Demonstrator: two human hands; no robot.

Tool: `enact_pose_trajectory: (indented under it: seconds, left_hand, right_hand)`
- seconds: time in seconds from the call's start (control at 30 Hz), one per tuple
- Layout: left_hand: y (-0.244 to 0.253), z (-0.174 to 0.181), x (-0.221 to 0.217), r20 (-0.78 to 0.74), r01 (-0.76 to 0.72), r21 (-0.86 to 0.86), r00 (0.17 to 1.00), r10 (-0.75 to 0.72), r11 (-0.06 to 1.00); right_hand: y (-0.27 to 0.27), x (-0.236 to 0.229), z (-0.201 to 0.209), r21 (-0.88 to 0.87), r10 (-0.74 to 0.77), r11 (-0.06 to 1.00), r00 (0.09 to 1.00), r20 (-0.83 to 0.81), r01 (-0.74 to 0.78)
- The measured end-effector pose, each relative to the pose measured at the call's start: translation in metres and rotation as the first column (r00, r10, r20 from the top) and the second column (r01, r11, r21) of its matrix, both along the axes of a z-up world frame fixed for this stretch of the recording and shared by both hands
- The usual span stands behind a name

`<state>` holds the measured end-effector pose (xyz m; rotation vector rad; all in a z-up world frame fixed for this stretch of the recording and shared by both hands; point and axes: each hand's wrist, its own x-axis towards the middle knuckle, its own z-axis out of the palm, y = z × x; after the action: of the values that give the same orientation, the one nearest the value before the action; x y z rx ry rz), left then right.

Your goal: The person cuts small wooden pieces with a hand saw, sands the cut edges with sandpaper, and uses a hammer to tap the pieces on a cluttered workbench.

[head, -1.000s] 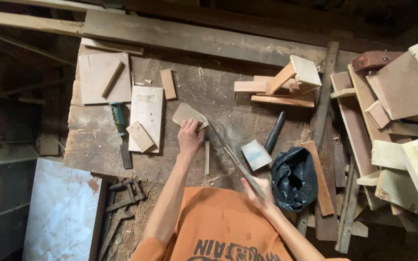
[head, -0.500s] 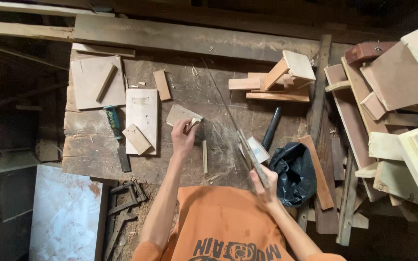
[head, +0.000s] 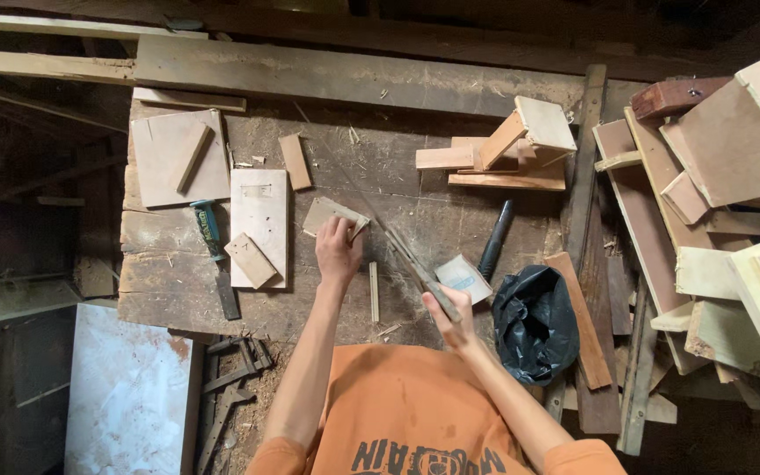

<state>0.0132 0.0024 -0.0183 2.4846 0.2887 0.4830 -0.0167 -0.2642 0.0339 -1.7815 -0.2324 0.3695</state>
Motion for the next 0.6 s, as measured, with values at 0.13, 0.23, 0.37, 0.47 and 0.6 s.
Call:
enact_pose_trajectory:
  seconds: [0.13, 0.23, 0.37, 0.47, 0.6]
  left_hand:
    - [-0.001, 0.004, -0.001, -0.003, -0.009, -0.001, 1.0, 0.009, 1.0]
    - [0.001, 0.003, 0.001, -0.04, -0.021, -0.015, 0.999, 0.021, 1.0]
    - [0.001, -0.001, 0.001, -0.101, -0.014, -0.003, 0.995, 0.014, 1.0]
    - [0.002, -0.002, 0.001, -0.037, 0.001, 0.03, 0.999, 0.001, 1.0]
    - [0.001, -0.002, -0.001, -0.035, -0.045, 0.013, 0.998, 0.046, 0.999]
  right_hand:
    - [0.003, 0.01, -0.007, 0.003, 0.068, 0.998, 0.997, 0.025, -0.068]
    - [0.001, 0.015, -0.012, -0.016, 0.116, 0.993, 0.993, -0.011, -0.116]
    - [-0.002, 0.021, -0.023, 0.031, 0.14, 0.99, 0.99, -0.03, -0.139]
    - [-0.006, 0.023, -0.032, 0.053, 0.145, 0.988, 0.989, -0.028, -0.143]
    - [-0.016, 0.016, -0.041, 0.11, 0.132, 0.987, 0.978, -0.165, -0.114]
